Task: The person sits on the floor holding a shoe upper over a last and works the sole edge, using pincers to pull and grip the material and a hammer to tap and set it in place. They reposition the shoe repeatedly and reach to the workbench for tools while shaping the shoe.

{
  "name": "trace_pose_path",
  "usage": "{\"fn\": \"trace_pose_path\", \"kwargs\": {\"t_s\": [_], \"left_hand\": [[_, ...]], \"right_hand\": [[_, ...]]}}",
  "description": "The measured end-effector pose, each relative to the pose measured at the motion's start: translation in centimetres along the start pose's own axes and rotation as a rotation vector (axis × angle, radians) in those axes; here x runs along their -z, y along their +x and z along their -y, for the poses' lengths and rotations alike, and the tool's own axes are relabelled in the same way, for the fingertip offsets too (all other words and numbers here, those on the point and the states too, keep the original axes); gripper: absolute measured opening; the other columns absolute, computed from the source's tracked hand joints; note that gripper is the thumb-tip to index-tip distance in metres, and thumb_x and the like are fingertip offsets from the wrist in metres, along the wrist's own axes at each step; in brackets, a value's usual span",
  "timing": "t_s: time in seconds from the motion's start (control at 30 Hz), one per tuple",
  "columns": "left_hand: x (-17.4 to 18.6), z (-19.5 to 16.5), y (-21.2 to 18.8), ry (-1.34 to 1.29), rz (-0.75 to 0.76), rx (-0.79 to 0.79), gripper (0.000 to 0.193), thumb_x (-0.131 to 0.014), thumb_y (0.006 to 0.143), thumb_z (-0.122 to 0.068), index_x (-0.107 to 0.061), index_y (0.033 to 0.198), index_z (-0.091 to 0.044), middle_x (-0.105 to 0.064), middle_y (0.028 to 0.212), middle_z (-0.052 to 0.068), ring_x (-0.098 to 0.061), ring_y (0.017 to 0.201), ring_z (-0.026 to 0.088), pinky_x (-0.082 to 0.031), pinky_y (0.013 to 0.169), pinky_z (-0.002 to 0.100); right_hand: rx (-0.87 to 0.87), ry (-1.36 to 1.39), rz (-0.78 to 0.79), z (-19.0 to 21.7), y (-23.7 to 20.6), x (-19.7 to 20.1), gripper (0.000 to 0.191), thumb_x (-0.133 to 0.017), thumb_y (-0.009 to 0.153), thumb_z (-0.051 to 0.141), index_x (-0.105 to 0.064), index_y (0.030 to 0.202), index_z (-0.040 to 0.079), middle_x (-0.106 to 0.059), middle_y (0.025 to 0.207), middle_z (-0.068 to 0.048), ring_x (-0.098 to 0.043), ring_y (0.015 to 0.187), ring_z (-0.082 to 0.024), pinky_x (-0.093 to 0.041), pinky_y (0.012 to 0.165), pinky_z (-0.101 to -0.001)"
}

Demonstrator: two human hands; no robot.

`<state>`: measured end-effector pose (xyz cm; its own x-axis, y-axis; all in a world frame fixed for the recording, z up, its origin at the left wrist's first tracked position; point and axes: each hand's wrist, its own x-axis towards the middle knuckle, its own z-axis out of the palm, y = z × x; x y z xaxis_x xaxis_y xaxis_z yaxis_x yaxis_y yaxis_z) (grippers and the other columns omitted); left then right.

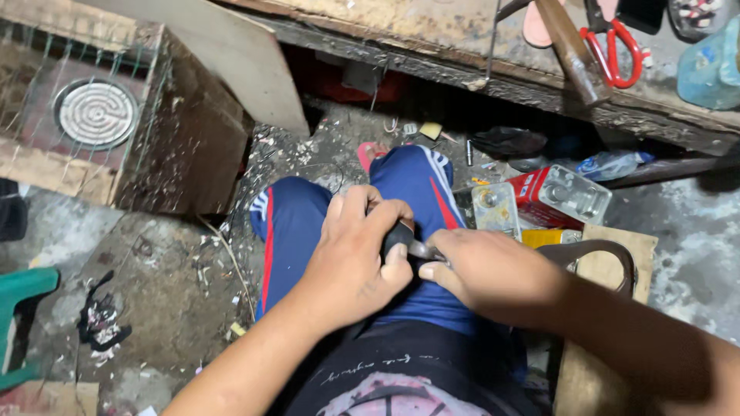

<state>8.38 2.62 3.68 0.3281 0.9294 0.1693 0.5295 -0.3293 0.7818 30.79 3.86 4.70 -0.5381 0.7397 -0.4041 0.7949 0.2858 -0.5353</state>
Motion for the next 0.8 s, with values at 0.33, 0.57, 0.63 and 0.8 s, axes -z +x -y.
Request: {"fn": "trace_pose_path", "kwargs": {"t_s": [0.33,0.57,0.63,0.8], "left_hand": [[1.5,-1.7,-3.4,0.017,-0.152,0.013,0.04,-0.065,0.076,-0.016,-0.063,0.116,-0.009,-0.051,0.116,0.017,-0.05,0.109,0.038,-0.044,0.101,0.047],[1.4,-2.7,-4.9,0.037,-0.188,-0.034,0.045,-0.066,0.076,-0.017,-0.062,0.12,-0.007,-0.05,0.118,0.019,-0.049,0.111,0.038,-0.042,0.103,0.048],[1.5,-2.7,-5.1,0.006,-0.188,-0.025,0.044,-0.066,0.075,-0.016,-0.062,0.119,-0.008,-0.05,0.118,0.018,-0.05,0.113,0.038,-0.042,0.105,0.047],[2.1,-1.8,-5.1,-0.034,-0.199,-0.009,0.039,-0.067,0.077,-0.016,-0.061,0.115,-0.008,-0.053,0.118,0.017,-0.051,0.112,0.037,-0.043,0.103,0.046]], "right_hand": [[0.208,-0.113,-0.206,3.2,-0.3,-2.9,0.025,-0.066,0.082,0.019,-0.057,0.098,0.002,-0.066,0.093,-0.018,-0.065,0.089,-0.041,-0.051,0.074,-0.0511],[-0.087,-0.185,0.218,4.9,-1.4,0.6,0.028,-0.063,0.092,0.035,-0.058,0.105,0.01,-0.068,0.091,-0.014,-0.066,0.091,-0.038,-0.051,0.077,-0.0511],[-0.085,-0.258,0.11,6.0,-1.4,-1.0,0.026,-0.063,0.09,0.03,-0.057,0.104,0.009,-0.066,0.091,-0.013,-0.068,0.087,-0.038,-0.052,0.075,-0.0501],[0.129,-0.147,-0.08,5.4,-0.7,-2.4,0.025,-0.068,0.086,0.028,-0.058,0.094,0.005,-0.067,0.09,-0.015,-0.066,0.089,-0.039,-0.051,0.075,-0.0497]]}}
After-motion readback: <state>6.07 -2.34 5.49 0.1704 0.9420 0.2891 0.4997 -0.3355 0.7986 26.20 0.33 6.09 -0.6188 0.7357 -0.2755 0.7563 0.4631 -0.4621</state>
